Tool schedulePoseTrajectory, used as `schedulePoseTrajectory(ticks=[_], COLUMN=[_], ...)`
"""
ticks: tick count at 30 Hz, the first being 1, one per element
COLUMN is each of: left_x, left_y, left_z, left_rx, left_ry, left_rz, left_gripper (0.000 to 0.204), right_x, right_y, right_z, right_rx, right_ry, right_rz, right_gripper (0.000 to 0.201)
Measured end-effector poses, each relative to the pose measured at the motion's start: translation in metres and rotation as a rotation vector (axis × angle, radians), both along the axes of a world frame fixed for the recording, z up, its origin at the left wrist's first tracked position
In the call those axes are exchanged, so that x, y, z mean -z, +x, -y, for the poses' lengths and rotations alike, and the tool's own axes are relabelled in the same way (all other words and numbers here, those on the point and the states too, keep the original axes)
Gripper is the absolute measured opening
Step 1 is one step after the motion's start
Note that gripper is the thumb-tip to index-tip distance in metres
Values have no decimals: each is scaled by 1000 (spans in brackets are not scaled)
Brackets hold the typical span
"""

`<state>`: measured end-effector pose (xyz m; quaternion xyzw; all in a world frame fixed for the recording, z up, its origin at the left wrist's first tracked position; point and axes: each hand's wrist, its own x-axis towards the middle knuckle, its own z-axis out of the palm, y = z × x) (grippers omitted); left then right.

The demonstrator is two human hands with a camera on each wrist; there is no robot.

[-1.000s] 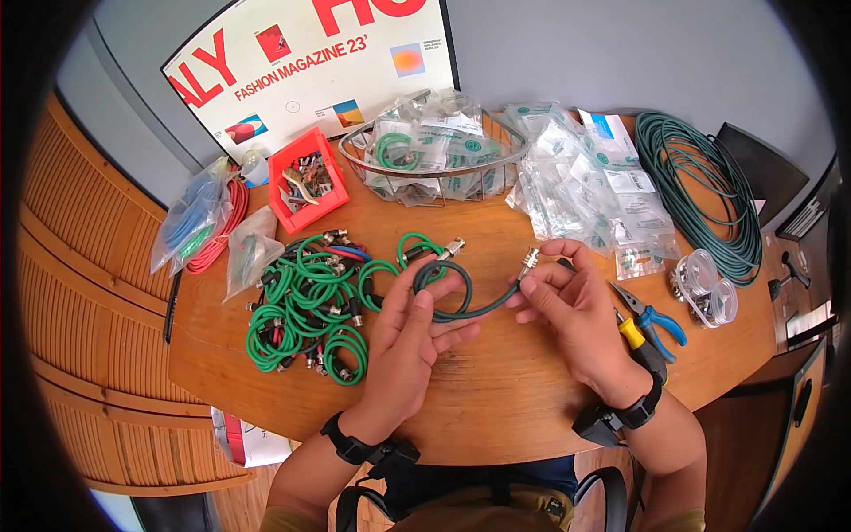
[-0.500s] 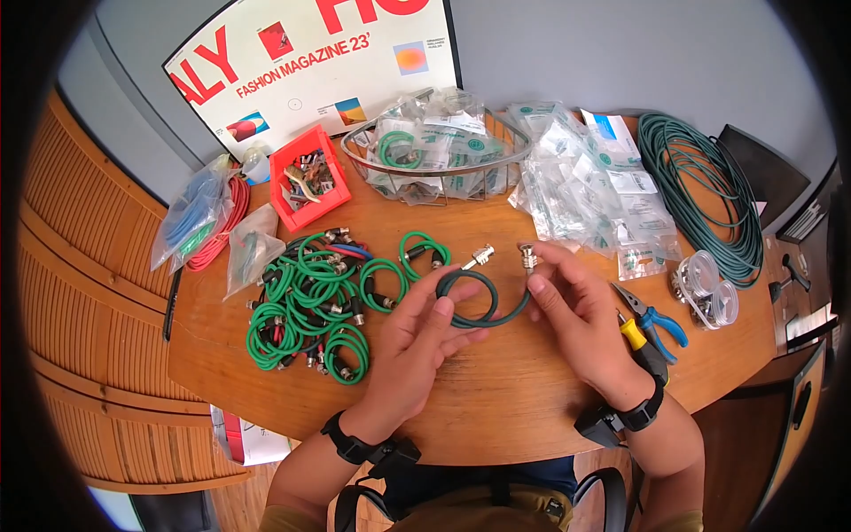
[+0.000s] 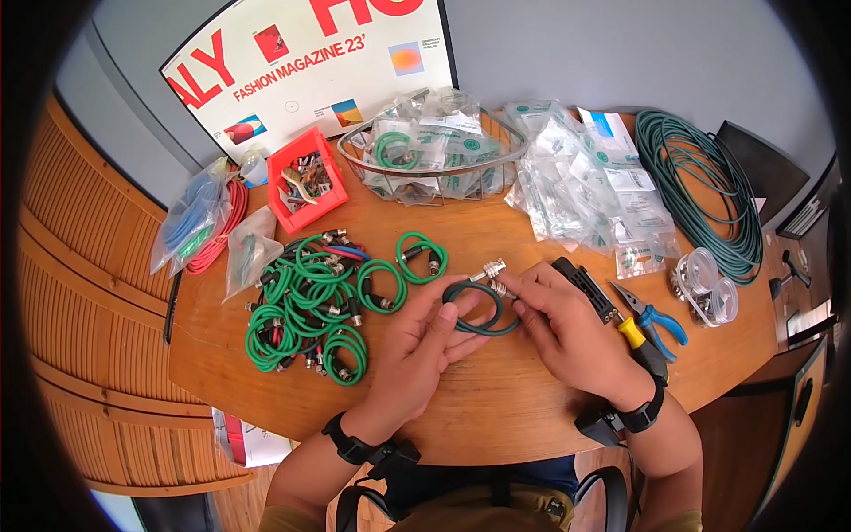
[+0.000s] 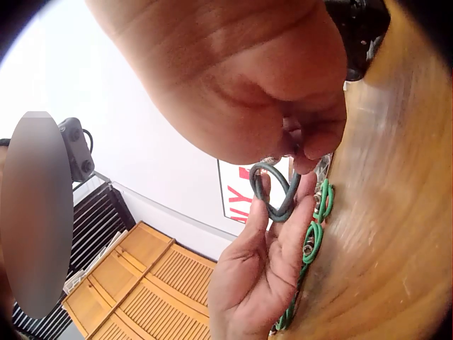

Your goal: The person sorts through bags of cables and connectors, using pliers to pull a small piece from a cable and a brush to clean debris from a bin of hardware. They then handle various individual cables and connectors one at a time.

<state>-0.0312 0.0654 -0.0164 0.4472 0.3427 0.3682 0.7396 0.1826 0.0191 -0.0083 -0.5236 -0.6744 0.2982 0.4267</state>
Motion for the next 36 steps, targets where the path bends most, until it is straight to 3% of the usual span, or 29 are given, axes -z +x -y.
schedulePoseTrajectory(ticks=[17, 19, 25, 31, 36], left_x=[-6, -7, -7, -8, -6], left_y=[-4, -4, -4, -4, -4], left_z=[-3, -4, -5, -6, -3], left_rx=[145, 149, 151, 49, 80], left_ry=[-80, -126, -154, -108, -76], left_rz=[-20, -8, 71, 70, 58], left_gripper=[45, 45, 45, 47, 49], right_x=[4, 7, 8, 17, 14], right_y=[0, -5, -6, -10, -14], right_z=[-2, 0, 0, -2, -2], right_rx=[-32, 40, 40, 87, 77], right_ry=[-50, -127, -212, -162, -108], right_rz=[-123, -361, -447, -472, -391], right_gripper=[27, 24, 15, 17, 27])
